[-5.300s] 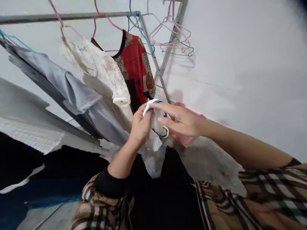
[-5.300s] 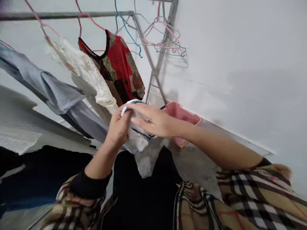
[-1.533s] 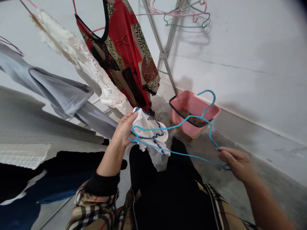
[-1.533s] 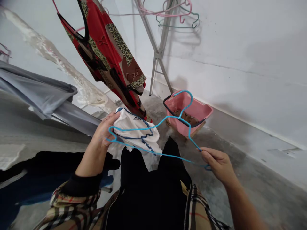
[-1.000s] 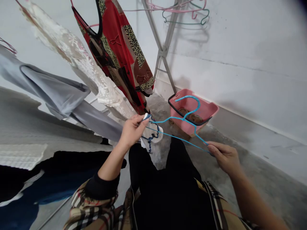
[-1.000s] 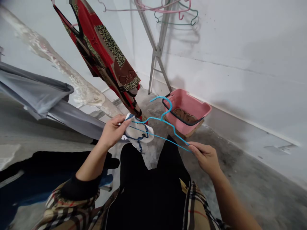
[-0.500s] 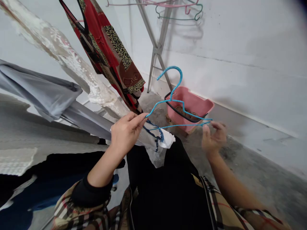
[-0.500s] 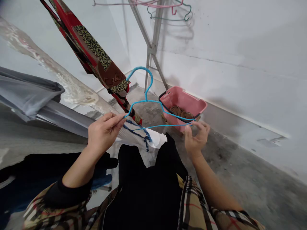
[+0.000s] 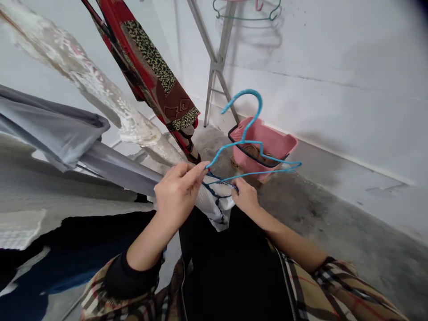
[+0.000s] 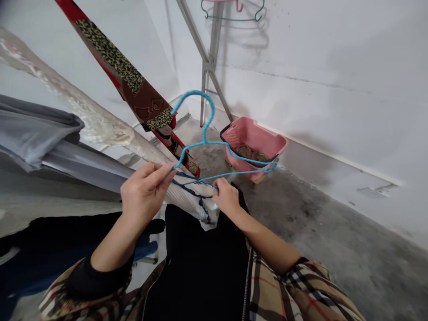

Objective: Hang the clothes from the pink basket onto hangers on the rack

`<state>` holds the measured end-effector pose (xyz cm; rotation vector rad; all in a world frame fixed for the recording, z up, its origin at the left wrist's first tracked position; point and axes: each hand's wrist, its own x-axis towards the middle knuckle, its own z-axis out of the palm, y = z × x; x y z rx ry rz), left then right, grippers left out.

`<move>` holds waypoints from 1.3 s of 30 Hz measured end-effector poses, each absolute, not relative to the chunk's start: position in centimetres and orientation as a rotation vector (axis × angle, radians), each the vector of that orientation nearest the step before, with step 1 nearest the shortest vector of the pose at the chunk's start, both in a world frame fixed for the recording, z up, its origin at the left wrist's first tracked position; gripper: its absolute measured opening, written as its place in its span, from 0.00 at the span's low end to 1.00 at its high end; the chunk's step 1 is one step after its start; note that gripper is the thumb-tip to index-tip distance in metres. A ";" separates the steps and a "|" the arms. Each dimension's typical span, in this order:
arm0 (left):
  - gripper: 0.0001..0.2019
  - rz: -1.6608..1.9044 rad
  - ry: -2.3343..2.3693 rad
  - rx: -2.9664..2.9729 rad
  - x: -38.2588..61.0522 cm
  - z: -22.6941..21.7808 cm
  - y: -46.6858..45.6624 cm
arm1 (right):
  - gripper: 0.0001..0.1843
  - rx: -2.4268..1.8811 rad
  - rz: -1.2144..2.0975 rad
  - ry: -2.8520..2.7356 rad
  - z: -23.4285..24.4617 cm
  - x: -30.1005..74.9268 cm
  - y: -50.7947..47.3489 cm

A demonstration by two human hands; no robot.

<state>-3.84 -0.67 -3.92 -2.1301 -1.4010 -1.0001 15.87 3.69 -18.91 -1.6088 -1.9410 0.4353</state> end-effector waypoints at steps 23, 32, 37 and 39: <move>0.13 -0.712 -1.418 -2.129 -9.8 -9.9 -0.9 | 0.12 -1.318 0.993 -1.192 -14.8 28.0 6.0; 0.12 -1.164 -1.607 -2.343 -10.3 -11.5 -0.3 | 0.18 -1.009 0.747 -1.941 -9.5 29.4 2.6; 0.11 -1.391 -1.590 -2.426 -10.1 -10.8 0.0 | 0.16 -1.002 0.434 -1.976 -9.1 29.1 3.1; 0.11 -1.396 -1.608 -2.440 -10.0 -10.5 0.0 | 0.12 -1.018 0.468 -1.879 -9.2 29.2 3.4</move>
